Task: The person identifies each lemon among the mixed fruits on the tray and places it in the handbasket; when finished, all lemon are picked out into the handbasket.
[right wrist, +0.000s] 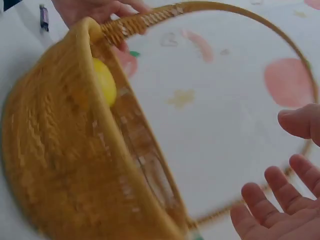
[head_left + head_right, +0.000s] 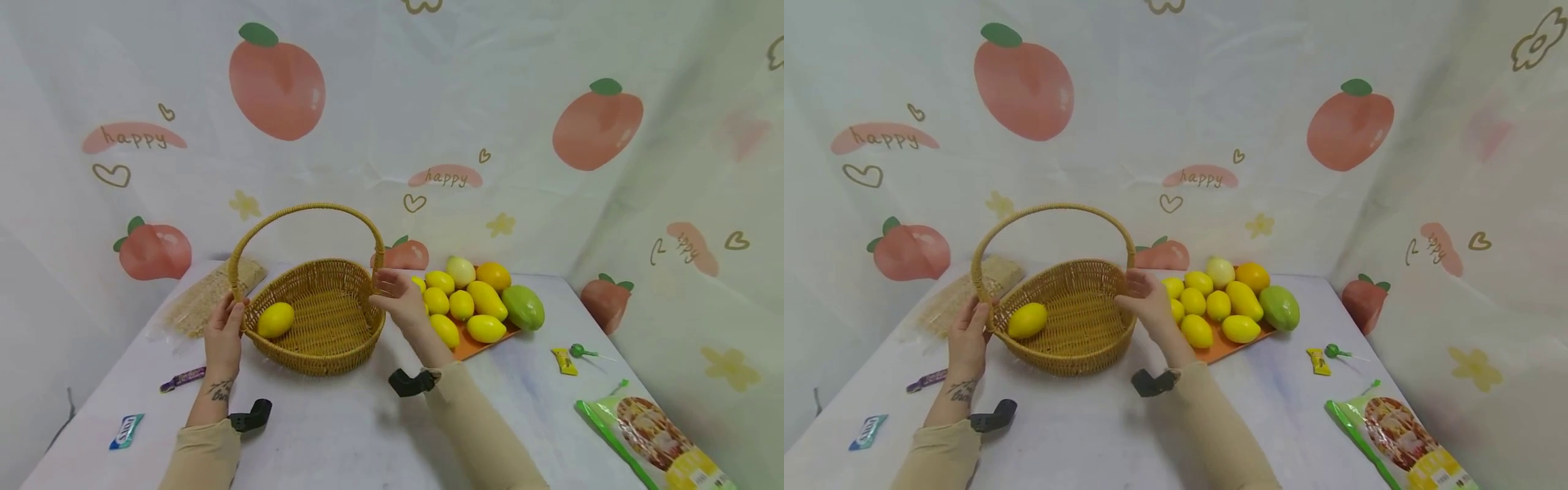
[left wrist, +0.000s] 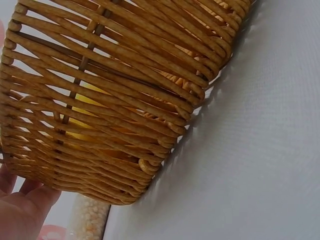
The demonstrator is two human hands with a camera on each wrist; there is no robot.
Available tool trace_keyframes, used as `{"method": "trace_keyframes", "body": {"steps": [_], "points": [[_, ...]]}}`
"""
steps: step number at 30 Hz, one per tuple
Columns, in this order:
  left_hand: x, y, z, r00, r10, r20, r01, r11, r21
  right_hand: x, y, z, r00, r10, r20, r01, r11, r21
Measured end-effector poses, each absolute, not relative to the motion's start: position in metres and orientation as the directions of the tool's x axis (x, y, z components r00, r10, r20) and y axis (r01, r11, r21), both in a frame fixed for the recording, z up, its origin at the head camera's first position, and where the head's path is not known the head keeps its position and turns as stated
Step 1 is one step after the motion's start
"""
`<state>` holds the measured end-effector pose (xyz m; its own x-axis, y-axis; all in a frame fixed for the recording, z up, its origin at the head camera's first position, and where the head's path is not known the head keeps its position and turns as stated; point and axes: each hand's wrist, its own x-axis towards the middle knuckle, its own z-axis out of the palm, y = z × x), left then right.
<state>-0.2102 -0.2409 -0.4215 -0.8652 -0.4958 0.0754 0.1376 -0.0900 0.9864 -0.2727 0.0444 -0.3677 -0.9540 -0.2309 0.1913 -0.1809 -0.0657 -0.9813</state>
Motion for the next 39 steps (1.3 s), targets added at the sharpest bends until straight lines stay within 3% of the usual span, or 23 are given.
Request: {"method": "trace_keyframes", "body": {"steps": [7, 15, 39], "points": [[-0.206, -0.242, -0.421, -0.866, -0.497, 0.059, 0.132, -0.113, 0.985, -0.267, 0.110, -0.389, -0.978, -0.078, 0.192, -0.190, -0.026, -0.981], [-0.205, -0.243, -0.425, -0.869, -0.492, 0.053, 0.125, -0.114, 0.986, -0.269, 0.151, -0.420, -0.994, 0.045, 0.099, -0.097, 0.033, -0.995], [-0.210, -0.239, -0.424, -0.865, -0.494, 0.085, 0.141, -0.077, 0.987, -0.276, 0.147, -0.459, -0.994, 0.017, -0.104, 0.104, 0.292, -0.951]]}}
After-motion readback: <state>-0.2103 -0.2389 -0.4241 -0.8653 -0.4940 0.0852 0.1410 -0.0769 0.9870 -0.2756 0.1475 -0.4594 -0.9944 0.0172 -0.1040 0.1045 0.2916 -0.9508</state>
